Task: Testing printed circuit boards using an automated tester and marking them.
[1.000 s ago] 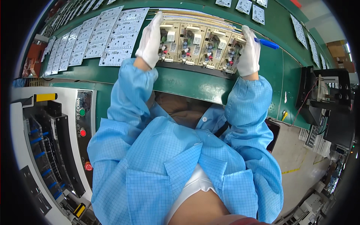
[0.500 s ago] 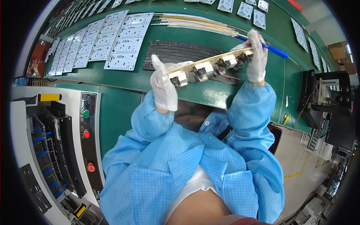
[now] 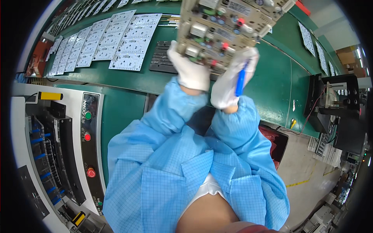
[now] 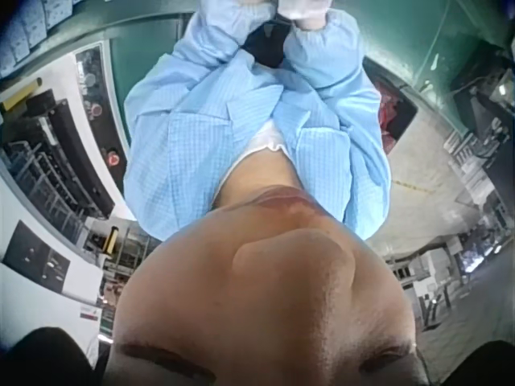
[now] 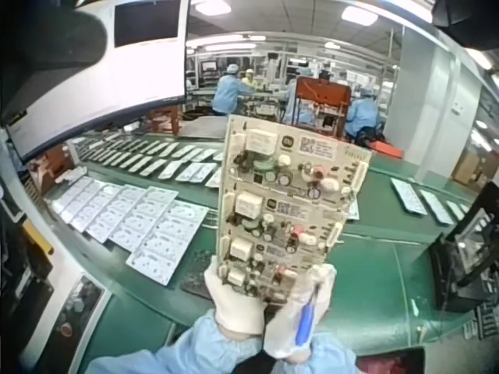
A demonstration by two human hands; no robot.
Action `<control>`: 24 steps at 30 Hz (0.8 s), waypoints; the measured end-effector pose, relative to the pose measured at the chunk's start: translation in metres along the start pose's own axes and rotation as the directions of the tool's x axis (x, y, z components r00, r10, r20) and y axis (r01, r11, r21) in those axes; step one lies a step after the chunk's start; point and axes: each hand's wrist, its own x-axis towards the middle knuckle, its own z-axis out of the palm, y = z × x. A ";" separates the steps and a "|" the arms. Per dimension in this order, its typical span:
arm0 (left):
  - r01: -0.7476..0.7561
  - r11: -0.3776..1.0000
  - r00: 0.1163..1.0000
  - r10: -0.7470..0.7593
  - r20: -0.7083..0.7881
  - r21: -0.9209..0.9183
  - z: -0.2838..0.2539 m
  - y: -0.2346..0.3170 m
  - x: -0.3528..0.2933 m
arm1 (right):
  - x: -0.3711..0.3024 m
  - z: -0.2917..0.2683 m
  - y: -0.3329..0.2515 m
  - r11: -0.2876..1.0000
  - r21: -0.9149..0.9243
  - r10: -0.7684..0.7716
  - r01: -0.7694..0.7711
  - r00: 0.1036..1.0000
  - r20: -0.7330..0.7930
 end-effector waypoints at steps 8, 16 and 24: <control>-0.474 0.877 0.827 0.474 0.304 -0.076 -0.012 0.121 0.081 | 0.045 -0.029 -0.021 0.515 -0.584 -0.082 0.628 0.714 0.696; -0.966 -0.019 0.221 -0.573 0.789 0.257 0.023 0.131 0.060 | 0.040 -0.042 -0.035 0.433 -0.351 0.147 0.830 0.319 0.936; -0.970 0.151 0.085 -0.524 0.848 0.190 0.043 0.078 0.124 | 0.080 -0.032 0.010 0.379 -0.505 0.342 0.776 0.389 0.855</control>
